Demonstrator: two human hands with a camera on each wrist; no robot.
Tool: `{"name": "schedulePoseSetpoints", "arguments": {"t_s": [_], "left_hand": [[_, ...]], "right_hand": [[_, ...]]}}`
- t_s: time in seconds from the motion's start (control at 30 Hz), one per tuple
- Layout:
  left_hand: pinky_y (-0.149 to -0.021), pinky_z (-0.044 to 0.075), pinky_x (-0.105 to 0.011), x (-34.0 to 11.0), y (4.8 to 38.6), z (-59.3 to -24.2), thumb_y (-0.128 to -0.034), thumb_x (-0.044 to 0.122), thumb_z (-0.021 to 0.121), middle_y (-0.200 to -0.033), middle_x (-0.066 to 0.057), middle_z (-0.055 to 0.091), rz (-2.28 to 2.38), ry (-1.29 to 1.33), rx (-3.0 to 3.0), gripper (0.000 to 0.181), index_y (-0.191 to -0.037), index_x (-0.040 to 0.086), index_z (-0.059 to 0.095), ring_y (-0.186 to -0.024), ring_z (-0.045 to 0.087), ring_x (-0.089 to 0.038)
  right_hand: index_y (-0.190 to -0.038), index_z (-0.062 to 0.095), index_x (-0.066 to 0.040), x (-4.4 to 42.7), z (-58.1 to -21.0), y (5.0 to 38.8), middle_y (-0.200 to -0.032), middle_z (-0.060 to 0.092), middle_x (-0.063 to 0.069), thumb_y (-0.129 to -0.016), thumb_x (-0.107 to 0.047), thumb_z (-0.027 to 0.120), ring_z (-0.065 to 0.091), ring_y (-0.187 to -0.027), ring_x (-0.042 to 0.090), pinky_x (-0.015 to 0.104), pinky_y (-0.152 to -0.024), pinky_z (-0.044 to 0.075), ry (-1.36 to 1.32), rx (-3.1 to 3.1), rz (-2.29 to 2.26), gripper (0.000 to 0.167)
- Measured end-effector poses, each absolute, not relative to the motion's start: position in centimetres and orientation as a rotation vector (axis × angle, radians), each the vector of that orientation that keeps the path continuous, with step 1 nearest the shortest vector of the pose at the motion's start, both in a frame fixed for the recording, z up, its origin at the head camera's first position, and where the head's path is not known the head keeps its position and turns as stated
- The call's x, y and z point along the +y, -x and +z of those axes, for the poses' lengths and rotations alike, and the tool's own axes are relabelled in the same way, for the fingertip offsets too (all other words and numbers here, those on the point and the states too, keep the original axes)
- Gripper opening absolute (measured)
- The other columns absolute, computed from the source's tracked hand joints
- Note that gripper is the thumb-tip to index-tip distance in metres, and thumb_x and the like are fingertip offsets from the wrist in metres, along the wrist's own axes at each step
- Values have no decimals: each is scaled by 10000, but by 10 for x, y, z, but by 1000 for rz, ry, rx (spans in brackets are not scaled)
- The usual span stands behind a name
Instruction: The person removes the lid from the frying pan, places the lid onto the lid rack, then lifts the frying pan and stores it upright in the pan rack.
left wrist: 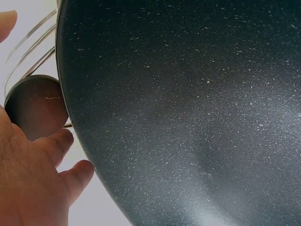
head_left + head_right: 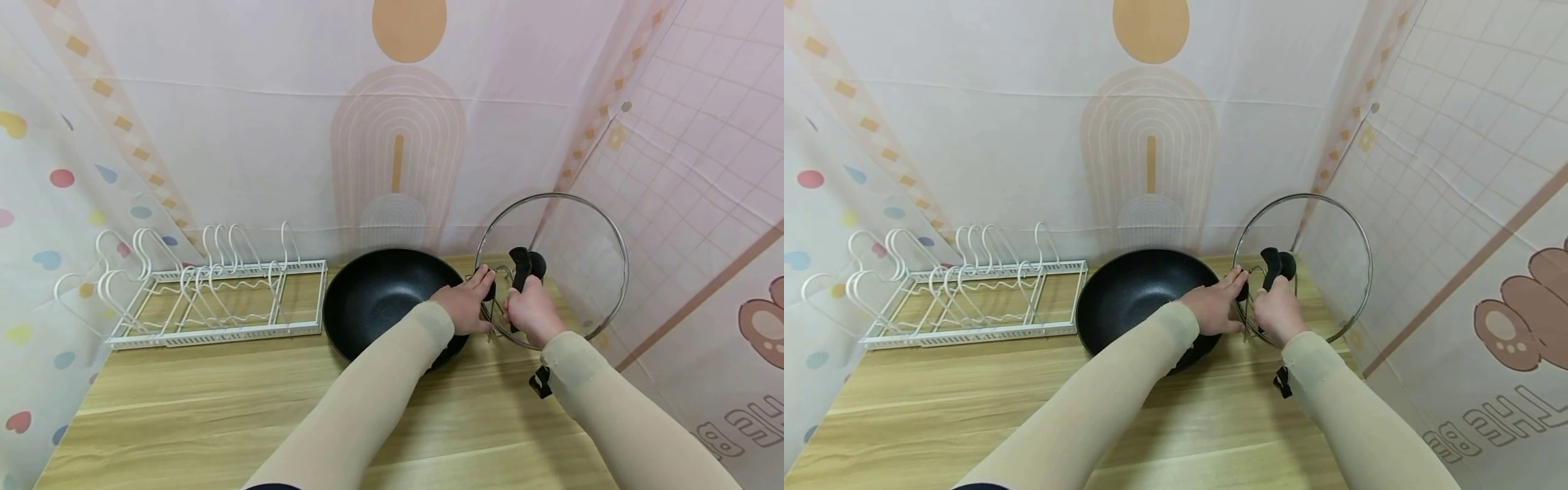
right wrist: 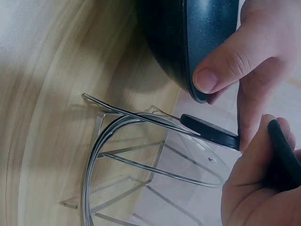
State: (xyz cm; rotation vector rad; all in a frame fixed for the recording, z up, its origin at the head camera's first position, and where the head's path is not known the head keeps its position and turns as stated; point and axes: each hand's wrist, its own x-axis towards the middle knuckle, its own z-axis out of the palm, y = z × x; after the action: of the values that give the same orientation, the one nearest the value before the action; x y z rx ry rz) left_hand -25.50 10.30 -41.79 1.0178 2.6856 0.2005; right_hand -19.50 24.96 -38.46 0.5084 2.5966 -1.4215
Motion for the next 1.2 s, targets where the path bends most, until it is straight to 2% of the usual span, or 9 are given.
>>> {"name": "schedulePoseSetpoints", "arguments": {"t_s": [0.3,0.47,0.7,0.9,1.07,1.2], "left_hand": [[-1263,346,-504,102,256,-418,-995,559,639,-1795,56,-57,186,-1031,2693,1029,-1709,248,-34,-1613,260,-135],[-1263,348,-499,102,257,-419,-992,558,639,-1793,60,-64,184,-1033,2693,1033,-1708,250,-39,-1613,254,-121],[-1271,335,-495,102,258,-419,-996,556,637,-1786,79,-101,190,-1034,2679,1038,-1704,261,-62,-1613,250,-114],[-1275,327,-495,101,257,-419,-995,538,644,-1786,73,-98,216,-1034,2669,1036,-1704,261,-58,-1613,253,-125],[-1288,296,-510,101,257,-421,-989,547,652,-1787,74,-91,214,-1035,2675,1045,-1704,268,-57,-1617,270,-228],[-1296,278,-512,102,259,-425,-986,562,653,-1778,96,-119,192,-1030,2687,1058,-1699,285,-76,-1613,278,-284]], "right_hand": [[-1544,96,55,249,-384,196,-900,543,77,-1138,-153,263,553,-704,196,357,-740,479,-488,2559,-1480,487],[-1506,148,64,249,-385,197,-934,558,118,-1131,-143,264,552,-692,193,338,-684,496,-489,2565,-1505,444],[-1490,195,69,252,-385,199,-906,576,101,-1130,-151,282,581,-699,207,401,-734,536,-472,2594,-1498,431],[-1412,285,70,253,-386,200,-855,586,55,-1114,-123,321,565,-646,153,337,-618,563,-484,2565,-1587,356],[-1537,197,63,253,-385,198,-984,613,98,-1124,-134,333,580,-673,152,304,-597,538,-518,2547,-1575,477],[-1587,140,62,254,-386,197,-1070,625,149,-1126,-141,336,603,-705,166,333,-646,563,-517,2555,-1551,541]]}}
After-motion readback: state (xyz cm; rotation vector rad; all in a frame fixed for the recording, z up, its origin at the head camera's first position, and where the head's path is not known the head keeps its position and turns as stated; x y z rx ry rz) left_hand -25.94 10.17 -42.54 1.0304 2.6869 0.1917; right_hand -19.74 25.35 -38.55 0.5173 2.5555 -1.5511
